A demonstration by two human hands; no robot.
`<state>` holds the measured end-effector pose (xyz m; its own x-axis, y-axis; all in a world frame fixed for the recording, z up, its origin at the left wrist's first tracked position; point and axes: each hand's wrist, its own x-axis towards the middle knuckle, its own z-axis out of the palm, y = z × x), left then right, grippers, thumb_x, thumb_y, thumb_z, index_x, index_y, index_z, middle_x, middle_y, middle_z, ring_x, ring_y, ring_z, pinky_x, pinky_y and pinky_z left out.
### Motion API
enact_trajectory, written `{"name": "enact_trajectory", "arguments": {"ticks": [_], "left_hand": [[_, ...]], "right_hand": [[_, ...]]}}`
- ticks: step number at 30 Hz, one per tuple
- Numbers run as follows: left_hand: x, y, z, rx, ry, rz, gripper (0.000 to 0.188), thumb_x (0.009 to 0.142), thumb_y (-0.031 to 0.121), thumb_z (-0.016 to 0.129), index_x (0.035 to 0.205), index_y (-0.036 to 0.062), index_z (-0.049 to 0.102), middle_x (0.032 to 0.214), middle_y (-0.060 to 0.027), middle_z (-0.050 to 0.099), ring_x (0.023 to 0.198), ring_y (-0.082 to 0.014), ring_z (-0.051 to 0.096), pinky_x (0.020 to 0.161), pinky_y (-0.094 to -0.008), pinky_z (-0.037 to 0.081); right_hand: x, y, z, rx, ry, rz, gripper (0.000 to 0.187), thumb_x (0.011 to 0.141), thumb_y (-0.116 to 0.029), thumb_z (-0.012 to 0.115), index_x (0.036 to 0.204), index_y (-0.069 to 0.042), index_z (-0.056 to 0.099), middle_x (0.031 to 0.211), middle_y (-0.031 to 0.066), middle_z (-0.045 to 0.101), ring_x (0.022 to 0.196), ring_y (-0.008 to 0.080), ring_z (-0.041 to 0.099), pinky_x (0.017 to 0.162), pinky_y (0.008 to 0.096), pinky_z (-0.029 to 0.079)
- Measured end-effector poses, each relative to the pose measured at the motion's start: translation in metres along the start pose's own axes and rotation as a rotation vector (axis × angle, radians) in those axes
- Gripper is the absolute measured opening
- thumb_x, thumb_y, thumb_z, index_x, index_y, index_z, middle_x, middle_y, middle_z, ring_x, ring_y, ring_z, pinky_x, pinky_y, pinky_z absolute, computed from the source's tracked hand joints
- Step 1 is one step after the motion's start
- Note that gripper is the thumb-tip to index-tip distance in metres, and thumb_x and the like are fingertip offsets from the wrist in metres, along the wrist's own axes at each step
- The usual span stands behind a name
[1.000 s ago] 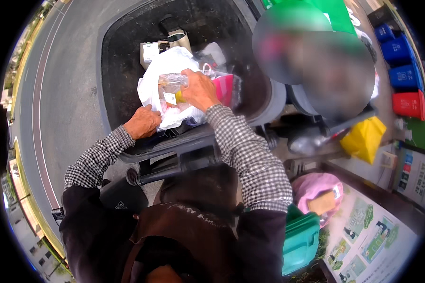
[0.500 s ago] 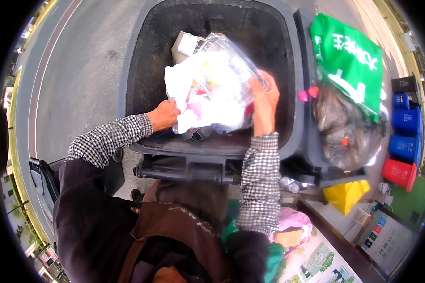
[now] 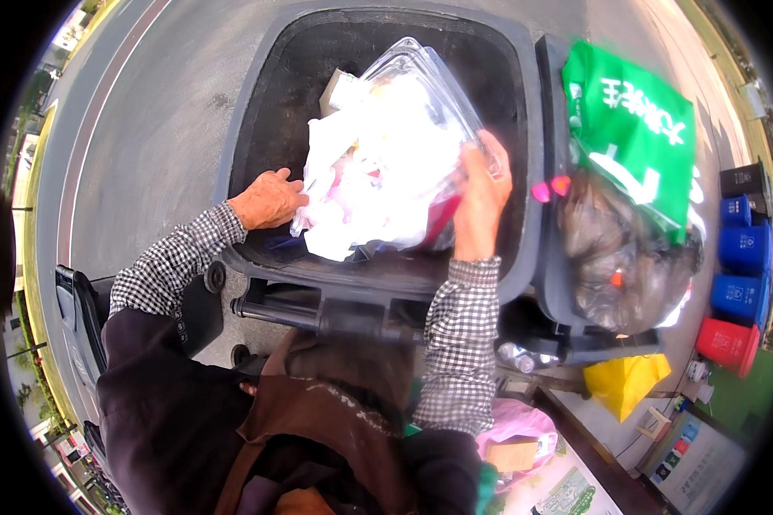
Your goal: The person sorts through trash bags and loose items in outdoor bins, picking up a paper cup and a plastic bottle, then rummaging through bags to separate cardboard and other materials. The person moves items between bins and handles multiple plastic bags and a cardboard box.
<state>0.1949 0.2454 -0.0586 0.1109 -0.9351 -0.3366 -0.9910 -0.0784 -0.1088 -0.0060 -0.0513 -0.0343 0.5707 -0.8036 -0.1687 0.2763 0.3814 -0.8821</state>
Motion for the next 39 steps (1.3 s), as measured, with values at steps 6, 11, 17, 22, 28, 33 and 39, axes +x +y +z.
{"name": "enact_trajectory", "arguments": {"ticks": [6, 11, 17, 22, 28, 33, 39], "left_hand": [[-0.034, 0.004, -0.037, -0.127, 0.023, -0.217, 0.046, 0.085, 0.023, 0.074, 0.129, 0.0152, 0.062, 0.108, -0.0095, 0.065, 0.097, -0.0325, 0.063, 0.080, -0.0419, 0.056], [-0.055, 0.011, -0.034, -0.170, 0.170, -0.244, 0.051, 0.085, 0.023, 0.075, 0.133, 0.0157, 0.060, 0.114, -0.0082, 0.065, 0.097, -0.0310, 0.062, 0.084, -0.0416, 0.056], [-0.062, -0.005, -0.044, -0.382, 0.405, -0.245, 0.054, 0.086, 0.025, 0.076, 0.136, 0.0137, 0.058, 0.116, -0.0105, 0.067, 0.102, -0.0313, 0.064, 0.090, -0.0420, 0.055], [-0.049, -0.014, -0.056, -0.809, 0.572, -0.283, 0.049, 0.089, 0.019, 0.073, 0.136, 0.0092, 0.061, 0.120, -0.0125, 0.069, 0.105, -0.0257, 0.068, 0.092, -0.0395, 0.053], [-0.017, -0.041, -0.087, -1.170, 0.518, -0.176, 0.055, 0.092, 0.032, 0.069, 0.140, 0.0064, 0.060, 0.123, -0.0125, 0.067, 0.113, -0.0229, 0.063, 0.100, -0.0396, 0.048], [0.017, -0.029, -0.128, -1.201, 0.394, 0.048, 0.060, 0.090, 0.039, 0.072, 0.135, 0.0008, 0.061, 0.123, -0.0120, 0.067, 0.119, -0.0239, 0.060, 0.107, -0.0394, 0.042], [0.068, 0.046, -0.166, -1.118, 0.146, 0.426, 0.050, 0.087, 0.036, 0.070, 0.123, 0.0016, 0.067, 0.120, -0.0088, 0.068, 0.115, -0.0218, 0.059, 0.105, -0.0377, 0.041]], "right_hand": [[0.004, 0.013, -0.008, 0.143, -0.047, 0.117, 0.040, 0.092, -0.022, 0.076, 0.127, -0.009, 0.062, 0.102, 0.0027, 0.066, 0.094, 0.0165, 0.065, 0.080, 0.0363, 0.055], [0.000, 0.015, 0.002, 0.213, -0.013, 0.131, 0.031, 0.096, -0.013, 0.070, 0.124, -0.003, 0.061, 0.091, 0.0048, 0.067, 0.076, 0.0136, 0.064, 0.063, 0.0279, 0.052], [-0.018, 0.007, 0.000, 0.203, 0.034, 0.121, 0.030, 0.094, -0.019, 0.073, 0.120, -0.007, 0.063, 0.099, 0.0056, 0.067, 0.088, 0.0170, 0.066, 0.074, 0.0348, 0.056], [-0.050, -0.022, -0.023, 0.165, 0.094, 0.059, 0.036, 0.092, -0.027, 0.076, 0.121, -0.010, 0.063, 0.105, 0.0038, 0.066, 0.094, 0.0189, 0.065, 0.080, 0.0361, 0.055], [-0.126, -0.051, -0.050, 0.226, 0.259, -0.064, 0.038, 0.093, -0.028, 0.076, 0.124, -0.011, 0.062, 0.109, 0.0012, 0.066, 0.097, 0.0185, 0.067, 0.084, 0.0364, 0.056], [-0.204, -0.068, -0.081, 0.265, 0.470, -0.217, 0.052, 0.093, -0.029, 0.073, 0.135, -0.006, 0.052, 0.104, 0.0049, 0.064, 0.093, 0.0166, 0.065, 0.079, 0.0346, 0.056], [-0.338, -0.058, -0.161, 0.328, 0.885, -0.487, 0.050, 0.094, -0.024, 0.072, 0.136, -0.005, 0.053, 0.111, 0.0076, 0.066, 0.097, 0.0190, 0.067, 0.082, 0.0342, 0.057]]}}
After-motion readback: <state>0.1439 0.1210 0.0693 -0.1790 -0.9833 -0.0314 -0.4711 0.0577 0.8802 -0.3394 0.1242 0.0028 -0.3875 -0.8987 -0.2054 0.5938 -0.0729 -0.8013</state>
